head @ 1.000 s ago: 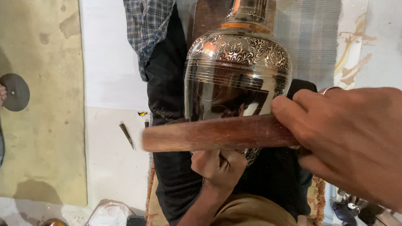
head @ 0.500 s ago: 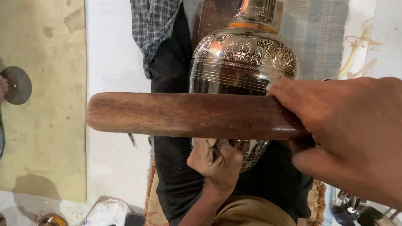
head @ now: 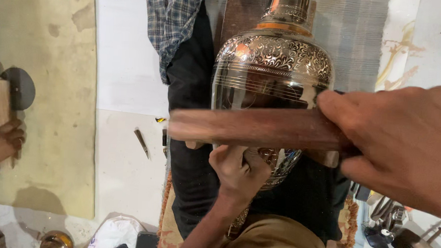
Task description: The person uses a wooden mallet and a metal chisel to engrave decorative patterns onto the surface of a large silver-colored metal vase. The vase is held steady on the person's lap while they repeatedly strike the chisel to create intricate designs.
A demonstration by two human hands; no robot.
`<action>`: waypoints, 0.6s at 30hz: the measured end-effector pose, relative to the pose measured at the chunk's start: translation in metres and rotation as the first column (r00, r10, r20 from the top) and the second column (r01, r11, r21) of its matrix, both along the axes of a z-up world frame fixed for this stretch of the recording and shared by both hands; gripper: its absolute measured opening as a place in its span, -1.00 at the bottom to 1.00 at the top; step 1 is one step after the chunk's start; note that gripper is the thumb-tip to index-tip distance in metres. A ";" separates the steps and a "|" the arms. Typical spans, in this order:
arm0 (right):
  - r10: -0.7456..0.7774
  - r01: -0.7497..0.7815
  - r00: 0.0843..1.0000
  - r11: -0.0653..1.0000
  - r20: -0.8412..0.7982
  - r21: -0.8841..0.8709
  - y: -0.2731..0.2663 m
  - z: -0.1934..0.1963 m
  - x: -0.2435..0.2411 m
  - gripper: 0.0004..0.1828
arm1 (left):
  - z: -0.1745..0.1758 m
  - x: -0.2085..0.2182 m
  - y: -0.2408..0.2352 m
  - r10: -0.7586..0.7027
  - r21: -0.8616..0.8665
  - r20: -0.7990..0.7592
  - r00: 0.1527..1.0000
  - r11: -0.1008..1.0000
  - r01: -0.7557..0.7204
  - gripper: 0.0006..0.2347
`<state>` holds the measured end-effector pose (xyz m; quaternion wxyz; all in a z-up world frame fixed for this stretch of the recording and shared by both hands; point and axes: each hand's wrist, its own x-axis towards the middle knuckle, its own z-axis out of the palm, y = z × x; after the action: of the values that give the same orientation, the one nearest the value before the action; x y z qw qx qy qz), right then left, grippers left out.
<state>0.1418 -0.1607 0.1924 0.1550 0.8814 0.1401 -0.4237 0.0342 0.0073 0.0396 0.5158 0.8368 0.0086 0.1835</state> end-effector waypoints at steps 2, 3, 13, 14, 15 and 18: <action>-0.111 0.093 0.989 0.981 0.101 0.168 -0.027 -0.020 -0.010 -0.58 | 0.006 0.007 0.007 -0.115 0.036 0.040 0.993 0.993 0.114 -0.68; -0.201 0.164 0.971 0.953 0.128 0.255 -0.039 -0.033 -0.017 -0.54 | 0.010 0.010 0.012 -0.175 0.056 0.054 0.983 0.984 0.172 -0.64; -0.837 0.580 0.482 0.082 -0.260 0.811 -0.085 -0.148 -0.148 -0.52 | 0.030 0.064 0.047 -0.724 0.132 -0.074 0.686 0.675 0.726 -0.41; -0.855 0.580 0.422 -0.002 -0.303 0.814 -0.084 -0.154 -0.163 -0.47 | 0.029 0.071 0.044 -0.755 0.185 -0.100 0.648 0.625 0.758 -0.41; -0.878 0.630 0.400 0.055 -0.264 0.775 -0.083 -0.159 -0.176 -0.45 | 0.027 0.077 0.042 -0.784 0.236 -0.129 0.608 0.571 0.786 -0.41; -0.925 0.679 0.362 0.174 -0.119 0.713 -0.081 -0.167 -0.208 -0.42 | 0.023 0.094 0.038 -0.893 0.183 -0.076 0.443 0.424 0.887 -0.39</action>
<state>-0.0661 -0.2413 0.0250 -0.3984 0.8612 -0.2468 -0.1968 0.1286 0.0455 0.0630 0.4502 0.7581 -0.4605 -0.1026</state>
